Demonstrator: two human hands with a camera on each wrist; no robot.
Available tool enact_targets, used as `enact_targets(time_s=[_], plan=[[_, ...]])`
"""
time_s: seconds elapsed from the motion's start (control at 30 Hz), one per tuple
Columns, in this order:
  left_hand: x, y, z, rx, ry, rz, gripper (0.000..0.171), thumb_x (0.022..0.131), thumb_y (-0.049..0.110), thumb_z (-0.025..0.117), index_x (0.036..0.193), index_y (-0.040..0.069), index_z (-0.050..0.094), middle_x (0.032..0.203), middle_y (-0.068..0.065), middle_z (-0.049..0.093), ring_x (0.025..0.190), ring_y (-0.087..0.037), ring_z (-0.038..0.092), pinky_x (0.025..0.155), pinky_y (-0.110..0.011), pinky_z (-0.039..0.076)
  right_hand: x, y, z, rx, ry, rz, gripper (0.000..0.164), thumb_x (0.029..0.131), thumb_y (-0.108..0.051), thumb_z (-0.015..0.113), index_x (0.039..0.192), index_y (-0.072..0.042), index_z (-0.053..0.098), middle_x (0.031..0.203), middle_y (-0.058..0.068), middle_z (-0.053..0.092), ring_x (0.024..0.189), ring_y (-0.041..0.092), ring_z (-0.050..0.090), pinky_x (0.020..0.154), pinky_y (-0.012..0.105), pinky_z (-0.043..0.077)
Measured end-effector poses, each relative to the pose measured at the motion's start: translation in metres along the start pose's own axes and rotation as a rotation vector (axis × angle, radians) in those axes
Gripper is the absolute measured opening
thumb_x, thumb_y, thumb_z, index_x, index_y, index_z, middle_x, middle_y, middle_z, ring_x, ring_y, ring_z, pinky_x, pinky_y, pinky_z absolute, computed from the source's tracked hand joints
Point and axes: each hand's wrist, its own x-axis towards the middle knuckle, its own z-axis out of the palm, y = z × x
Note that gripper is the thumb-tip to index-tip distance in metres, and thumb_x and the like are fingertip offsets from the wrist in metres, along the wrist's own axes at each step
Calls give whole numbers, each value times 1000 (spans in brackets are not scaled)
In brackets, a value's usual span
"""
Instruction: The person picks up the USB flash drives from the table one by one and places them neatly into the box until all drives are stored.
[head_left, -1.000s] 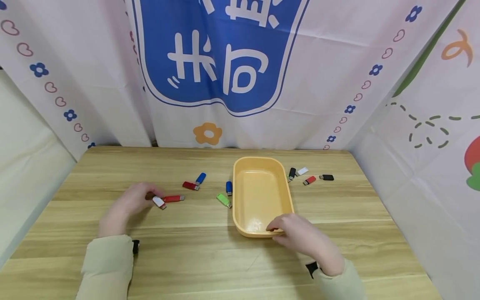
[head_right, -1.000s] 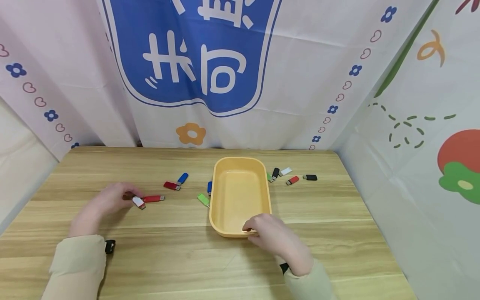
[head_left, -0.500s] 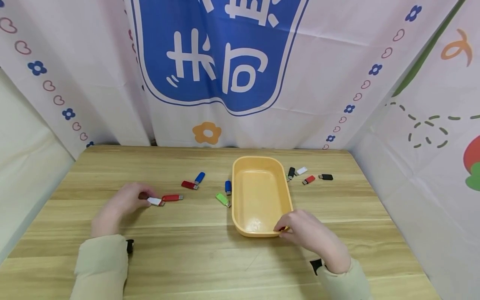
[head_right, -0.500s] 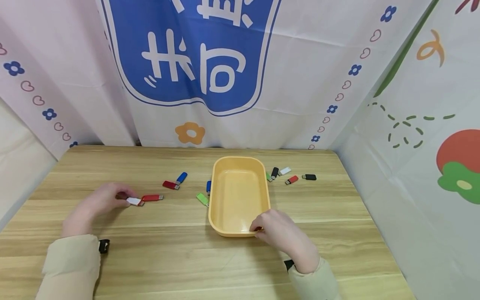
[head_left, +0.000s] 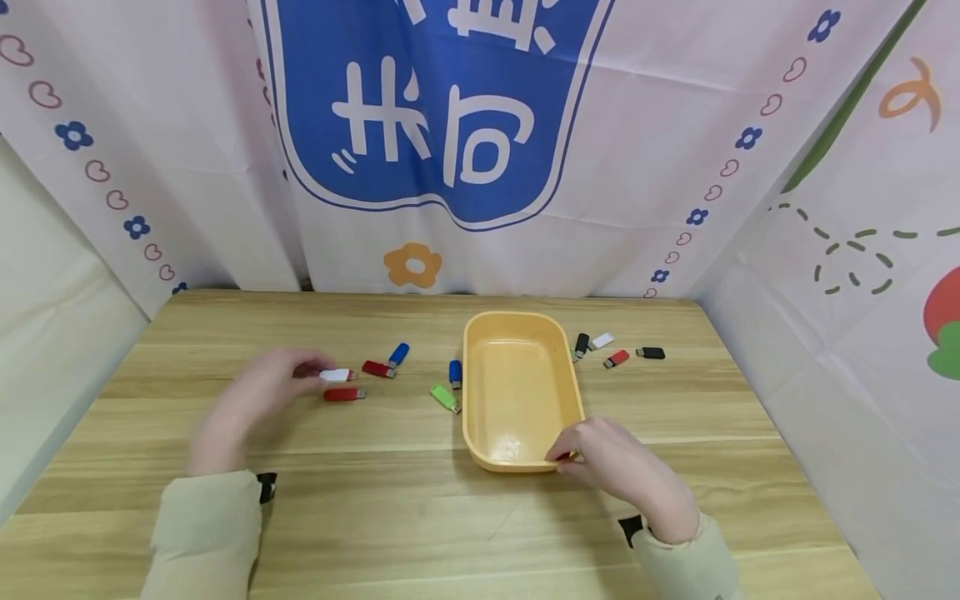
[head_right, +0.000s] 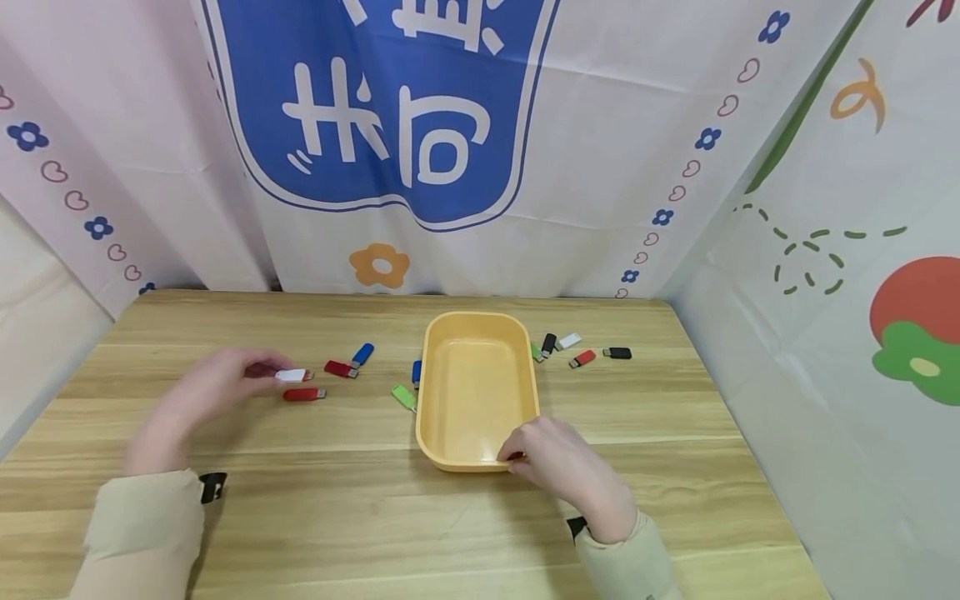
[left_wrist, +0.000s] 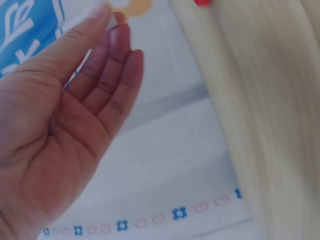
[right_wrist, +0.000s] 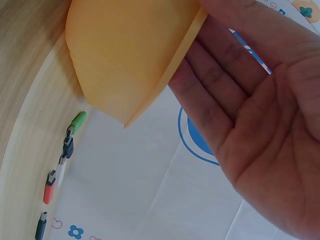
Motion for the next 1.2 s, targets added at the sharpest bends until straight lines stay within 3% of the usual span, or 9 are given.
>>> enact_targets(time_s=[0.33,0.53,0.67,0.97,1.2], plan=[[13,42,15,-63,97,117,26,89,13,73,115,11,75,111,-10,75,98,-26,71,80,-40,57,0,1,0,-1,1,-2,11,83,-8,78,89,-17,80,88,-8,77,79,1,68,70,22,55],[19,61,26,-75,148,202,26,87,9,75,113,10,76,105,-11,76,81,-17,68,59,-23,52,0,0,-1,6,-1,5,12,83,-8,77,88,-18,80,89,-9,77,79,1,68,70,22,55],[22,74,37,-87,189,293,25,85,7,76,111,9,77,103,-10,76,80,-14,68,65,-23,56,0,0,-2,11,-5,9,12,83,-8,78,88,-18,80,89,-9,77,80,1,68,70,22,55],[22,104,57,-147,128,354,24,84,9,77,109,10,77,104,-4,76,87,-11,70,75,-25,59,0,0,-2,35,-13,20,11,84,-9,78,90,-17,80,90,-8,77,81,2,69,71,23,55],[21,122,71,-140,117,398,24,84,12,78,107,12,78,104,-4,77,86,-13,71,72,-26,59,0,1,0,39,-21,51,9,84,-10,78,90,-17,80,91,-8,77,81,1,68,72,22,55]])
